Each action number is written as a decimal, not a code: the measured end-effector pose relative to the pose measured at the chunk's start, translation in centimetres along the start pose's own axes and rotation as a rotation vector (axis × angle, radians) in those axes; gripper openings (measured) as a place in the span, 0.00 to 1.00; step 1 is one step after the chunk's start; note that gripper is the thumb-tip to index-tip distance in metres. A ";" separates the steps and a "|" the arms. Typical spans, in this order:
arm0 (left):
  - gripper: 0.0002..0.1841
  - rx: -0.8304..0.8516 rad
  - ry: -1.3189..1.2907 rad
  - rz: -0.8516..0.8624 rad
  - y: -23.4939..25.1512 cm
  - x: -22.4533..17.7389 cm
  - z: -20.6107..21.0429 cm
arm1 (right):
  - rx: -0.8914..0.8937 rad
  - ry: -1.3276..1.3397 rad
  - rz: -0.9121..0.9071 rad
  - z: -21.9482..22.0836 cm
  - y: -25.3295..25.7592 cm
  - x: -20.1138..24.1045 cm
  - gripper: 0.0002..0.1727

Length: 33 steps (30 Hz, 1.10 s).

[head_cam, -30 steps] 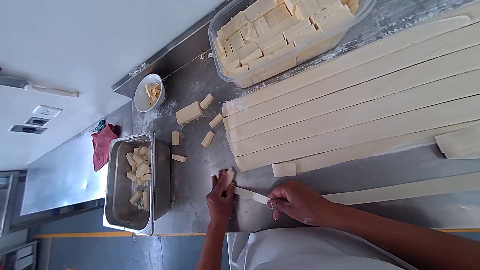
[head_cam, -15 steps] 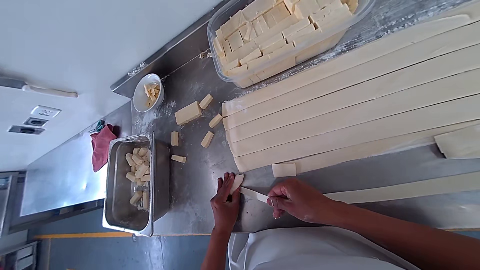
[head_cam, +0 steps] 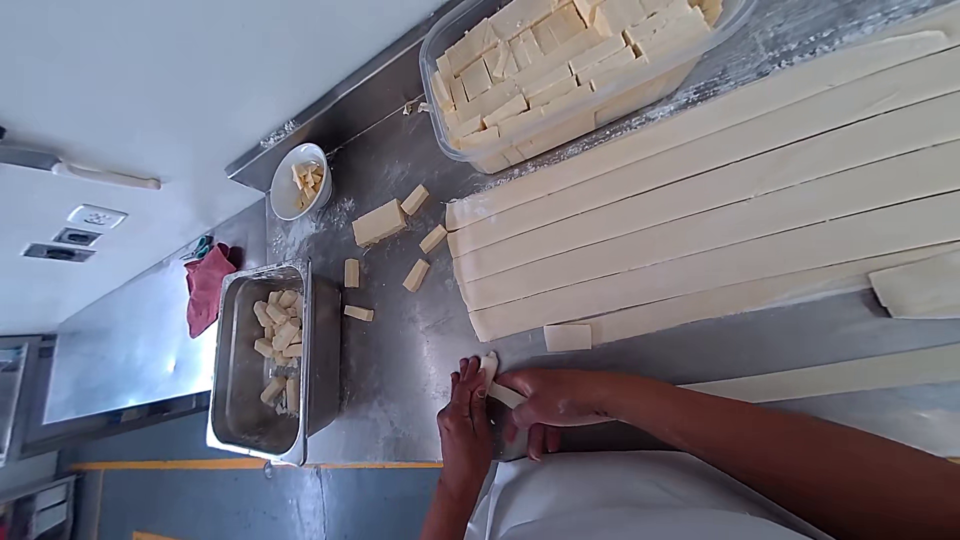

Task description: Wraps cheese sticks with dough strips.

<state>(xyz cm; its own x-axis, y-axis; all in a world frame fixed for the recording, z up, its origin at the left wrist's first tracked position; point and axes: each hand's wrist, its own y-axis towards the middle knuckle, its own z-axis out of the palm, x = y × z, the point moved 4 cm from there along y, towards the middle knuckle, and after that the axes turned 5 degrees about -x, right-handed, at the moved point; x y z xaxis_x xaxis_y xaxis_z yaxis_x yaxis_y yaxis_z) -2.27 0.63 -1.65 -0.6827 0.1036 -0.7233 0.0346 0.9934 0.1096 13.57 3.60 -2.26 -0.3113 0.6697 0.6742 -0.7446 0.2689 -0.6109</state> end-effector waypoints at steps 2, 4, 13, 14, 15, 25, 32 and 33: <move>0.14 -0.014 -0.100 -0.163 0.0 -0.7 -0.3 | -0.061 -0.042 -0.016 0.1 0.7 0.1 0.18; 0.15 -0.005 -0.317 -0.431 0.6 -1.0 -1.0 | -0.163 -0.178 -0.069 -0.1 0.5 0.4 0.20; 0.14 0.239 -0.695 -0.730 2.8 -3.8 -1.4 | -0.523 -0.790 -0.379 -1.3 -3.5 3.3 0.20; 0.14 0.229 -0.721 -0.729 2.9 -3.9 -1.1 | -0.613 -0.820 -0.444 -2.0 -4.0 3.3 0.18; 0.14 0.228 -0.755 -0.734 3.0 -4.0 -0.8 | -0.746 -0.840 -0.536 -2.9 -4.4 3.4 0.15; 0.11 0.411 -1.115 -0.783 3.1 -6.9 -0.3 | -0.576 -0.831 -0.906 0.7 -4.6 4.2 0.54; 0.36 0.110 -1.082 -0.988 4.4 -8.5 1.3 | -0.705 -0.830 -1.147 1.2 -5.3 3.6 0.56; 0.35 0.059 -1.076 -0.986 4.5 -8.5 1.5 | -0.738 -0.862 -1.168 1.3 -5.3 3.7 0.54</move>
<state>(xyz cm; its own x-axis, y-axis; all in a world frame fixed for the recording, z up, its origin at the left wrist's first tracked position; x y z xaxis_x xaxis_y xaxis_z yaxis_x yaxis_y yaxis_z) 4.78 4.25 4.03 0.4164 -0.6459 -0.6399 -0.0669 0.6801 -0.7300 15.60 3.74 4.03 -0.2200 -0.6213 0.7520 -0.4496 0.7487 0.4871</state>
